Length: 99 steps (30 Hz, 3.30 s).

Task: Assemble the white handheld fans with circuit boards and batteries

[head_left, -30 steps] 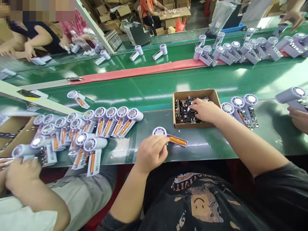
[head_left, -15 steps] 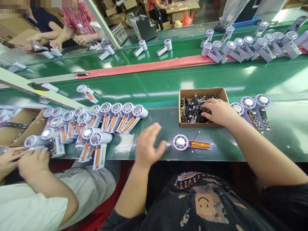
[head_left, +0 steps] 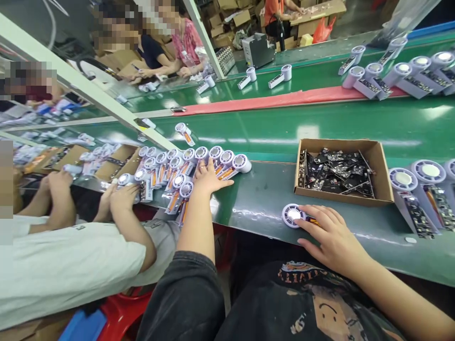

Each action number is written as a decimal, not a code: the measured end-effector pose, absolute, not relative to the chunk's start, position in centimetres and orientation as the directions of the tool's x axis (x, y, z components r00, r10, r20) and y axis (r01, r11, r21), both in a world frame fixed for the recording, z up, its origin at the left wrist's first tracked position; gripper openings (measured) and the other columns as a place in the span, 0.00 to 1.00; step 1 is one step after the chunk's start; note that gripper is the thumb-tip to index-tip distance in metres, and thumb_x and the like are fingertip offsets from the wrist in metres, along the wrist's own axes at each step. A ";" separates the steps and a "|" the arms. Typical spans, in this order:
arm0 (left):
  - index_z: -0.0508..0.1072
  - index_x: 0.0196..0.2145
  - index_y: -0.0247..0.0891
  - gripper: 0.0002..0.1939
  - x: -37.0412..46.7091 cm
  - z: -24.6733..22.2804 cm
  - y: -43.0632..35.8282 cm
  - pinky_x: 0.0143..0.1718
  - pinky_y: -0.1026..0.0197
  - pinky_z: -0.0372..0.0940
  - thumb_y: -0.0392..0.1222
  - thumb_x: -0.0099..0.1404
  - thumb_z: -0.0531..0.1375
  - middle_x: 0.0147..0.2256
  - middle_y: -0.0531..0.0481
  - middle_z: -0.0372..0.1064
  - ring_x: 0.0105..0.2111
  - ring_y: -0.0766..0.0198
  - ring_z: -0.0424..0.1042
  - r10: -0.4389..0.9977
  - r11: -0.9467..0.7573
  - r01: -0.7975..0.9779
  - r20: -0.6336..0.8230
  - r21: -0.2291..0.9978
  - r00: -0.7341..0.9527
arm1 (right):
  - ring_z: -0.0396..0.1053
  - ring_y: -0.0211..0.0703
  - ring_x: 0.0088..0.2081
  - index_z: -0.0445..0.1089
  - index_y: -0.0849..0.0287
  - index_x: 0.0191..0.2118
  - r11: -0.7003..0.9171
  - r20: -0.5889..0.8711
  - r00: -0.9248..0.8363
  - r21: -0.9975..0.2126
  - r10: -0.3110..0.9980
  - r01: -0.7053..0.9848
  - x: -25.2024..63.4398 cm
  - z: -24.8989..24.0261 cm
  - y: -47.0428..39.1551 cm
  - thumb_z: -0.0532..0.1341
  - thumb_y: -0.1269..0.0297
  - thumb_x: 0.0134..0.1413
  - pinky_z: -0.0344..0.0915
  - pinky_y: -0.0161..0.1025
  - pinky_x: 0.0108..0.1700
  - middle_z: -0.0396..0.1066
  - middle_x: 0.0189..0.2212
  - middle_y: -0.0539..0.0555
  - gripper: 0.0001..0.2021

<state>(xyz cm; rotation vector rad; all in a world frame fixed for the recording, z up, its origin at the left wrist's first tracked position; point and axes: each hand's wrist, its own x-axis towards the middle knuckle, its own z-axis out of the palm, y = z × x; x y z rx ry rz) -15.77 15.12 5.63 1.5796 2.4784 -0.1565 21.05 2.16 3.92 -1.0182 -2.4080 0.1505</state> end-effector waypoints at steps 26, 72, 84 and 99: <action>0.44 0.70 0.30 0.57 -0.5 3.5 9.2 0.60 0.35 0.57 0.59 0.54 0.67 0.68 0.20 0.42 0.65 0.29 0.54 0.979 0.201 0.949 -0.078 0.244 -0.188 | 0.69 0.54 0.53 0.71 0.55 0.48 0.686 0.451 -0.530 -0.324 0.718 0.652 20.9 4.2 1.1 0.59 0.68 0.62 0.65 0.58 0.55 0.70 0.54 0.62 0.10; 0.60 0.61 0.36 0.36 -13.9 2.5 8.7 0.57 0.49 0.62 0.43 0.57 0.64 0.52 0.35 0.64 0.55 0.45 0.68 0.888 0.437 0.848 0.005 0.301 -0.460 | 0.68 0.53 0.52 0.68 0.54 0.51 0.758 0.557 -0.554 -0.241 0.619 0.606 20.8 2.4 1.7 0.57 0.65 0.63 0.63 0.55 0.53 0.67 0.54 0.61 0.12; 0.59 0.65 0.46 0.42 -14.2 3.5 10.6 0.59 0.50 0.63 0.54 0.56 0.67 0.70 0.37 0.45 0.66 0.44 0.58 0.962 0.258 0.860 -0.038 0.441 -0.270 | 0.68 0.51 0.53 0.69 0.56 0.51 0.727 0.598 -0.496 -0.230 0.630 0.647 22.5 2.8 0.5 0.57 0.67 0.63 0.65 0.50 0.52 0.67 0.55 0.61 0.12; 0.47 0.68 0.29 0.55 -28.7 4.3 15.0 0.66 0.36 0.47 0.66 0.55 0.61 0.69 0.23 0.43 0.69 0.33 0.46 0.683 0.717 0.669 -0.010 0.195 -0.730 | 0.70 0.48 0.51 0.71 0.56 0.50 0.763 0.675 -0.464 -0.234 0.574 0.603 22.3 3.3 1.2 0.59 0.69 0.60 0.66 0.45 0.51 0.69 0.52 0.59 0.13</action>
